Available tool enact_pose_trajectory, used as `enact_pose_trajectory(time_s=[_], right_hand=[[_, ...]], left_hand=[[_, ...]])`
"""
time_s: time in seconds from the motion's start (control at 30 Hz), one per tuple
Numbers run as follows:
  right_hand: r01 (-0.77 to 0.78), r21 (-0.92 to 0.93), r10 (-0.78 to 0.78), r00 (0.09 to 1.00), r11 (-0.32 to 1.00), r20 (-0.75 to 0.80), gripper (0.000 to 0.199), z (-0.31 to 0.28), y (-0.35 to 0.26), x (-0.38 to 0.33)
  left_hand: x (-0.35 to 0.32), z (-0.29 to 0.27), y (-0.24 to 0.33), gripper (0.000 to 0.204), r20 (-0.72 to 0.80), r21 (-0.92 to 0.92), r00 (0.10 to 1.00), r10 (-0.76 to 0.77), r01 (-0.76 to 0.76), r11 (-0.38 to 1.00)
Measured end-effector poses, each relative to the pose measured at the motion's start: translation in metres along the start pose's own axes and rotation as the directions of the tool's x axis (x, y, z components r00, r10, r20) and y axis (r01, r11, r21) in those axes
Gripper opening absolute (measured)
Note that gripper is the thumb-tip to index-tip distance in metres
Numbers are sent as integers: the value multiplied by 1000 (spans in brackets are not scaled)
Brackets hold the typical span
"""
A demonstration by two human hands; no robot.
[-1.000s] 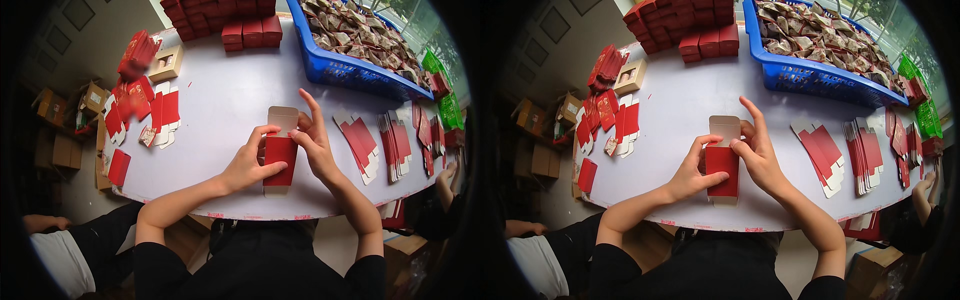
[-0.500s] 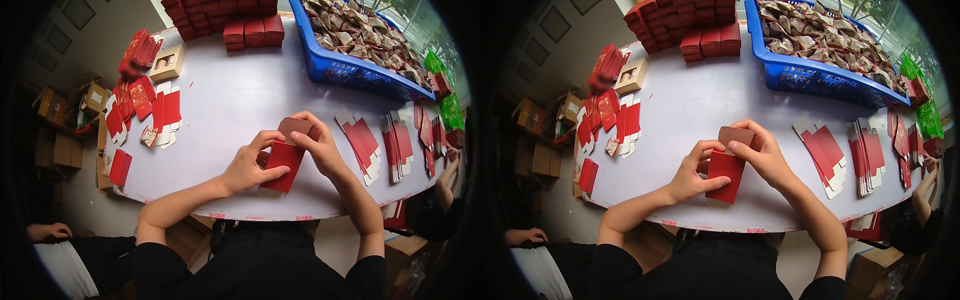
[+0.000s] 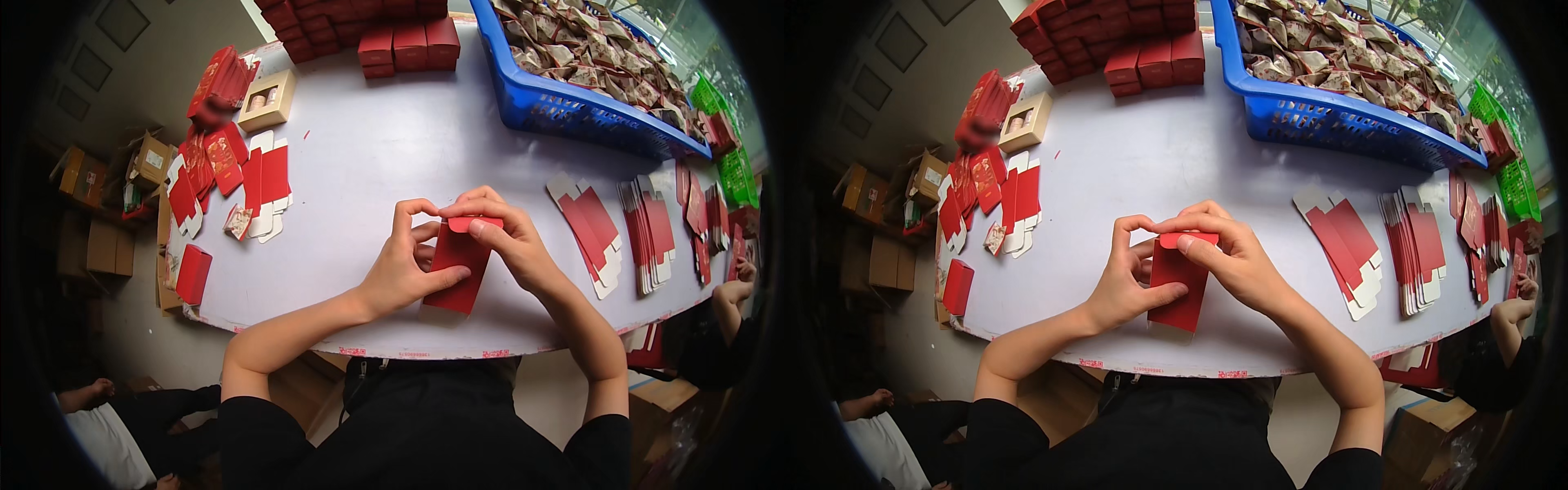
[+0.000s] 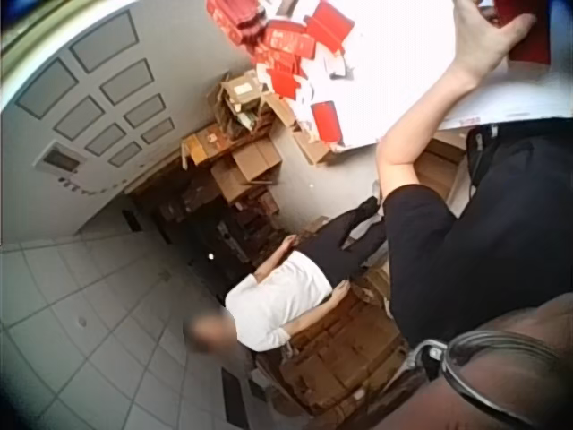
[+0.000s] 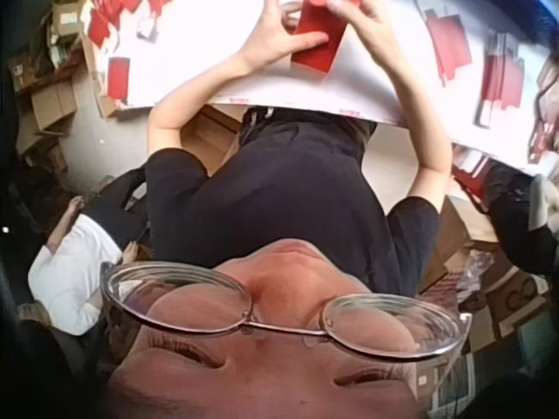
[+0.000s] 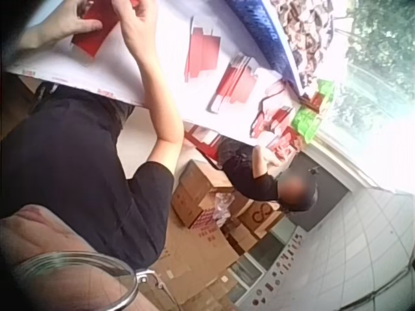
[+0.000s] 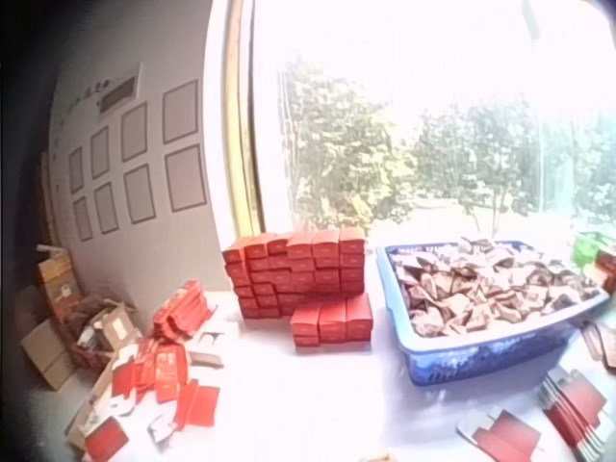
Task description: The person assembles small red cardboard boxes by folding flat pieces into shape, inserting wrapped items from a blue basket, and closing the flaps. Completed boxes are stacked on the table. Another person moves around the room handling cardboard boxes in the background.
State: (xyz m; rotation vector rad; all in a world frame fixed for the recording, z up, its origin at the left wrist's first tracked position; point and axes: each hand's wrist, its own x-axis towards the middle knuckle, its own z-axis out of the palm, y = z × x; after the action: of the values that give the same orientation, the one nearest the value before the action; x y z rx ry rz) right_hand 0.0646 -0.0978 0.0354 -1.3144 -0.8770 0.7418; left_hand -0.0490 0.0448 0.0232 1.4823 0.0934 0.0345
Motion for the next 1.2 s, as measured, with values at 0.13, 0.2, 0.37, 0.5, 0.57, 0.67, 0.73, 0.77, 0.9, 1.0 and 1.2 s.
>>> enact_pose_trajectory(time_s=[0.13, 0.2, 0.37, 0.5, 0.57, 0.67, 0.73, 0.77, 0.9, 1.0, 1.2], right_hand=[[-214, 246, 232, 972, 945, -45, 24, 1, -5, 1], [-139, 142, 142, 990, 980, -14, 26, -1, -1, 1], [79, -203, -61, 994, 976, 95, 32, -7, 3, -1], [166, -288, -118, 977, 943, 175, 39, -2, -8, -1], [101, -377, -34, 983, 921, 181, 40, -3, -15, -1], [-15, -357, 74, 986, 934, 152, 44, -10, -16, 2], [-62, 64, 66, 996, 996, -65, 47, -9, -16, 3], [14, 140, 13, 982, 990, -191, 50, -13, -10, 6], [92, 342, 50, 922, 935, -384, 35, -23, -2, 10], [69, 74, -55, 984, 995, -170, 34, -5, 12, 4], [242, -654, -364, 930, 717, -56, 17, -14, -12, 11]], left_hand=[[0, -1, 0, 66, 49, 35, 999, -22, 21, 999], [0, -2, -1, 68, 56, 51, 998, -1, -2, 999], [0, -1, -1, 68, 63, 16, 998, 1, -2, 1000], [2, -6, 3, 79, 54, -7, 997, -57, 58, 998], [4, -9, 5, 81, 60, -41, 997, -40, 43, 998], [9, -14, 0, 80, 48, -229, 999, 12, -1, 973], [15, -29, -3, 75, 33, -345, 999, -15, 26, 938], [19, -30, 0, 78, -16, -262, 1000, -19, 14, 965], [22, -26, -5, 87, -8, -317, 986, 165, -159, 935], [24, -13, -24, 81, -88, -174, 940, 329, -340, 924], [22, -17, -13, 51, -107, -118, 981, 163, -176, 977]])
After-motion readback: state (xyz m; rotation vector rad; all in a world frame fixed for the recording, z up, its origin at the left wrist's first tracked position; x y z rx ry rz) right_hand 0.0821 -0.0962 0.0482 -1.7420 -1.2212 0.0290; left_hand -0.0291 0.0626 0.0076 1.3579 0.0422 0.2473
